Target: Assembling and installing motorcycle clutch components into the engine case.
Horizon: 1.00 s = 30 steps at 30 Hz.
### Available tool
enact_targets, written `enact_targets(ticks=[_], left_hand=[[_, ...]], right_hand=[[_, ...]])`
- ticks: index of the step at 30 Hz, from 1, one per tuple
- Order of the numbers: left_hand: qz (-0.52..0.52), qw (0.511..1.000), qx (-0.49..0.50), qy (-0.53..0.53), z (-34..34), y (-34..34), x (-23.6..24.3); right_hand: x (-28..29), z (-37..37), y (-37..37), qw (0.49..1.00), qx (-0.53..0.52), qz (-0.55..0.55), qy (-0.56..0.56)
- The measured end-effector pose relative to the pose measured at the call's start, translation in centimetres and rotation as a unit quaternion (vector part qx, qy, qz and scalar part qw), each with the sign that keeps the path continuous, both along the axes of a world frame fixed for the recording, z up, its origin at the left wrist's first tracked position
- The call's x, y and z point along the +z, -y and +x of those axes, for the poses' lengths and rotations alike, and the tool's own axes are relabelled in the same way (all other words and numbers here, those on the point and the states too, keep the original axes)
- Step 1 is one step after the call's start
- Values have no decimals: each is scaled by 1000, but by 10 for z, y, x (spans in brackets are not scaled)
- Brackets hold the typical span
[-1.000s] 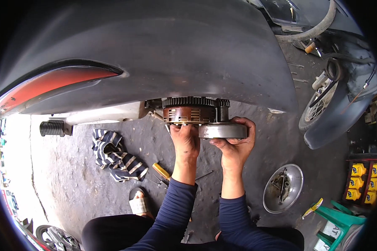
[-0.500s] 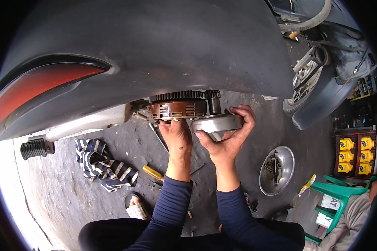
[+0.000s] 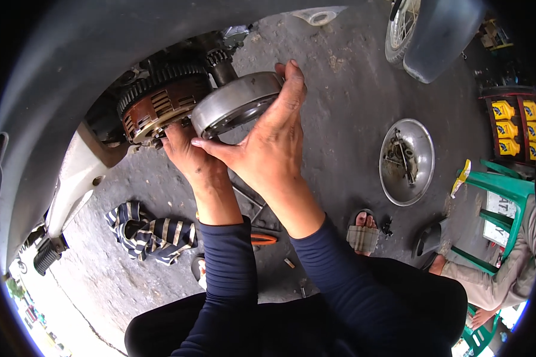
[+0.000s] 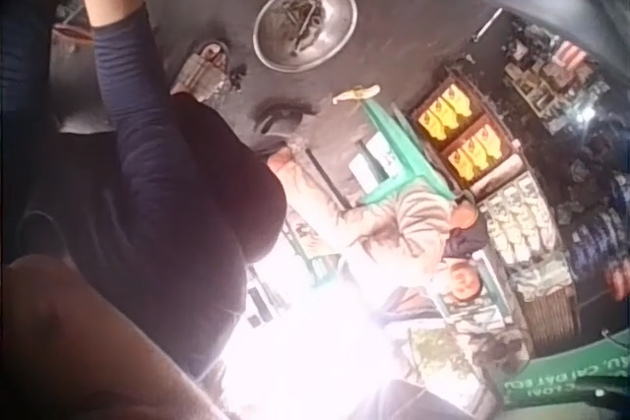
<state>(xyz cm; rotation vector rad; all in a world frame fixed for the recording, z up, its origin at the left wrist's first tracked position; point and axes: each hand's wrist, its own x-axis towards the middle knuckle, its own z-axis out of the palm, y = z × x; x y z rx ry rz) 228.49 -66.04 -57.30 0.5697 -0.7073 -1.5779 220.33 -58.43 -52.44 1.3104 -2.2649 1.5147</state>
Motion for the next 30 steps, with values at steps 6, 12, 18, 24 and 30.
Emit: enact_targets(ticks=[6, 12, 18, 24, 30], left_hand=[[47, 997, -63, -26, 2, 6, 3], [20, 999, -26, 4, -7, 0, 10], [22, 999, 20, -17, -13, 0, 5], [15, 999, 37, -33, -12, -2, 0], [7, 998, 63, -26, -13, -6, 6]], right_hand=[[5, 2, 5, 997, 16, -27, 76], [12, -2, 2, 982, 42, -7, 185], [17, -3, 2, 976, 49, 17, 211], [4, -6, 8, 989, 52, -30, 135], [1, -9, 11, 997, 55, -54, 27]])
